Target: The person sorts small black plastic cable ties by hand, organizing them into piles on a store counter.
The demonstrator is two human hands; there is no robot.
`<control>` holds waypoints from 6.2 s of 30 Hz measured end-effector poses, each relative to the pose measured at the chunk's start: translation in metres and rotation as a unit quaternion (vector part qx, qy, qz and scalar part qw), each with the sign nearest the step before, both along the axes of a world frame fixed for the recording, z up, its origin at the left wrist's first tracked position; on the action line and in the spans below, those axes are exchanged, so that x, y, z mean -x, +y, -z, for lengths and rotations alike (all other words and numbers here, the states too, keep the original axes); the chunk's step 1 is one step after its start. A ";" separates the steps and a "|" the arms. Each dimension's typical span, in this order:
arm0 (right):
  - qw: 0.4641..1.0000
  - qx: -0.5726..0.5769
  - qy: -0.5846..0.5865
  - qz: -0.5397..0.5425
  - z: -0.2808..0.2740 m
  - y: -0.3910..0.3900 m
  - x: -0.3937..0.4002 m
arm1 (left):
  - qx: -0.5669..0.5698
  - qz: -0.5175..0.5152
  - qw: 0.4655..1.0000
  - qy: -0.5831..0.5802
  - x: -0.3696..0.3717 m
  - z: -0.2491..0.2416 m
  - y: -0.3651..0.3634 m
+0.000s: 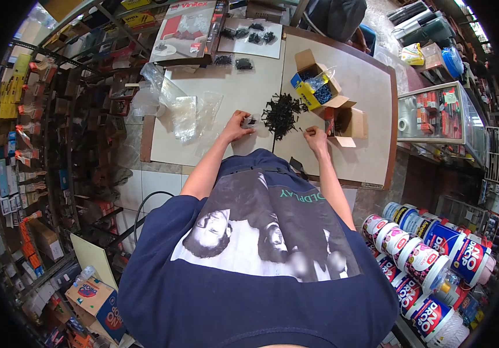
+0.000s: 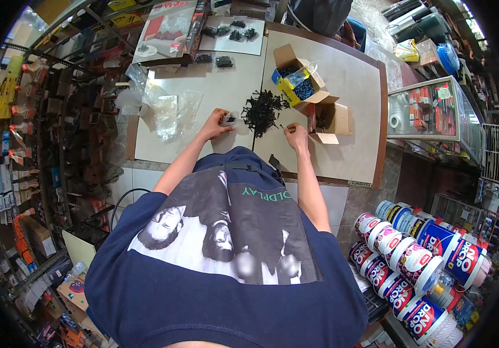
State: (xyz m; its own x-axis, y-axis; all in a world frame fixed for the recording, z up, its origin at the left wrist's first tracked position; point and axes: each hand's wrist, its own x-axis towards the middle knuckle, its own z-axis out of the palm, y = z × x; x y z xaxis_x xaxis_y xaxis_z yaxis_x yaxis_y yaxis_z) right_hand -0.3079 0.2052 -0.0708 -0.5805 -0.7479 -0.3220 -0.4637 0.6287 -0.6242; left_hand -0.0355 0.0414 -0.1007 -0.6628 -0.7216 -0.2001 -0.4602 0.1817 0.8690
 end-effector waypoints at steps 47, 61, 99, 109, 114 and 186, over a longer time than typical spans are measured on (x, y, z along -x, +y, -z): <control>1.000 0.024 0.007 -0.007 0.008 -0.004 -0.025 | -0.009 0.015 1.000 -0.003 -0.002 0.005 -0.001; 0.997 0.063 0.043 -0.019 0.014 -0.012 -0.025 | -0.011 -0.015 1.000 0.013 -0.001 0.003 0.001; 0.994 0.031 0.028 -0.104 -0.002 -0.025 -0.029 | -0.006 0.015 1.000 -0.026 -0.001 -0.003 0.000; 0.987 0.053 0.095 -0.117 0.002 -0.001 -0.025 | -0.025 0.013 0.999 -0.029 0.000 -0.003 -0.001; 0.995 0.058 0.066 -0.045 0.006 0.001 -0.018 | -0.013 0.011 1.000 -0.018 0.000 -0.003 0.000; 0.991 0.071 0.017 -0.116 -0.027 -0.048 -0.034 | -0.014 -0.001 1.000 0.011 -0.001 0.003 0.000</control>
